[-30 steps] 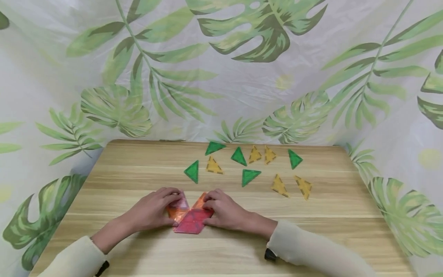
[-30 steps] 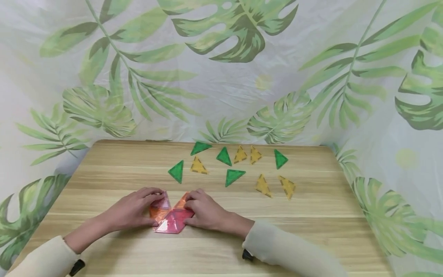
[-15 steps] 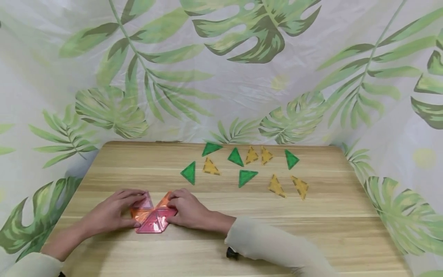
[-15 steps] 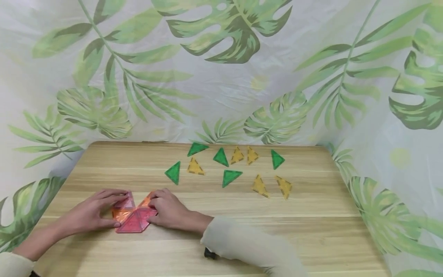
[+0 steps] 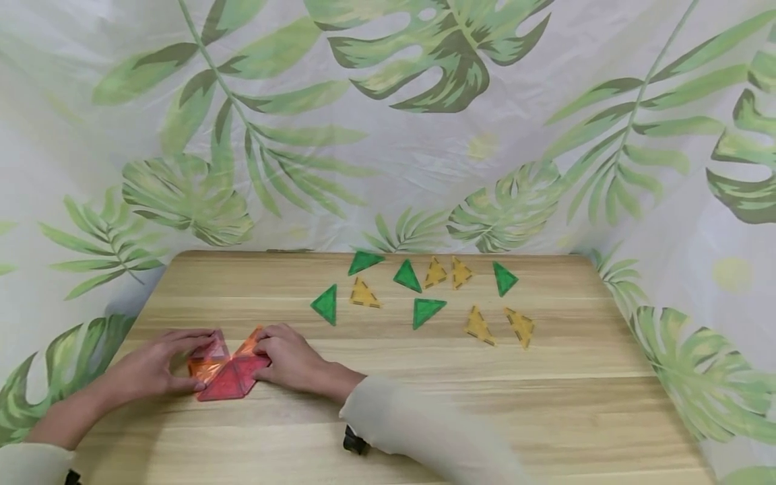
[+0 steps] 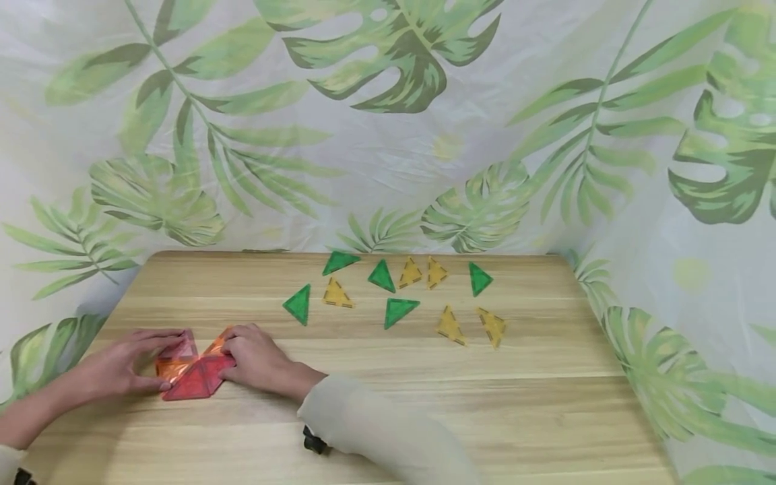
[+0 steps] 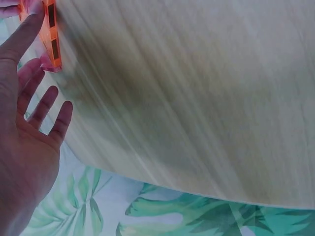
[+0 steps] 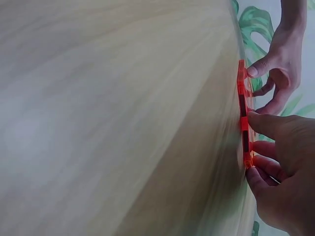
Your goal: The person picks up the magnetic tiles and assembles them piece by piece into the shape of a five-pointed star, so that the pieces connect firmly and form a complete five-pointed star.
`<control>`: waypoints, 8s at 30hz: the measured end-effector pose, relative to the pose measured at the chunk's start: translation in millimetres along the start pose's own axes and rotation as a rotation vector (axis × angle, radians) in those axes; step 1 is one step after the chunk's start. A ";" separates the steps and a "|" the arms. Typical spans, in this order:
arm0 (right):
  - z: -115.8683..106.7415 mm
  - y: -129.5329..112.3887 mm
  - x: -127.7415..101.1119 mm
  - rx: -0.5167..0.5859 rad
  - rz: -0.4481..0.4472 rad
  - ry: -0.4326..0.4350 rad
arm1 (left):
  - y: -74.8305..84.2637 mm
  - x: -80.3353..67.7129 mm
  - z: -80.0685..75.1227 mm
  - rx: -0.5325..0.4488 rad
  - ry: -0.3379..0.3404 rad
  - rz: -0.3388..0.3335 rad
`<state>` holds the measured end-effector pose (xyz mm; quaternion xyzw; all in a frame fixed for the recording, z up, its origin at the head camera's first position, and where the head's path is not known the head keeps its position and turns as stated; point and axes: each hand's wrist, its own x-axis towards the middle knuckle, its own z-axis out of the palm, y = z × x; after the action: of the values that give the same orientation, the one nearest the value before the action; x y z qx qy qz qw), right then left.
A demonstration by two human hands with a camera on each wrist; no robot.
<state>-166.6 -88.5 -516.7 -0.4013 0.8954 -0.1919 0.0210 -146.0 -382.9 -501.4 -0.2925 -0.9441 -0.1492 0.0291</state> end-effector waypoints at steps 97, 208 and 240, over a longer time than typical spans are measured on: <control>-138.5 233.0 -176.4 0.319 0.019 -0.249 | 113.2 187.1 64.2 -0.314 -0.078 -0.089; -38.4 64.8 -81.4 -0.020 0.081 0.097 | 112.6 107.8 51.6 -0.159 -0.089 0.080; -120.0 170.0 -191.6 0.093 0.047 0.081 | 147.2 175.1 52.9 -0.295 -0.025 -0.034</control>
<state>-180.6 192.6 -489.3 -0.3704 0.8949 -0.2487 0.0076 -206.6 -156.4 -488.0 -0.2795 -0.9170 -0.2832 -0.0284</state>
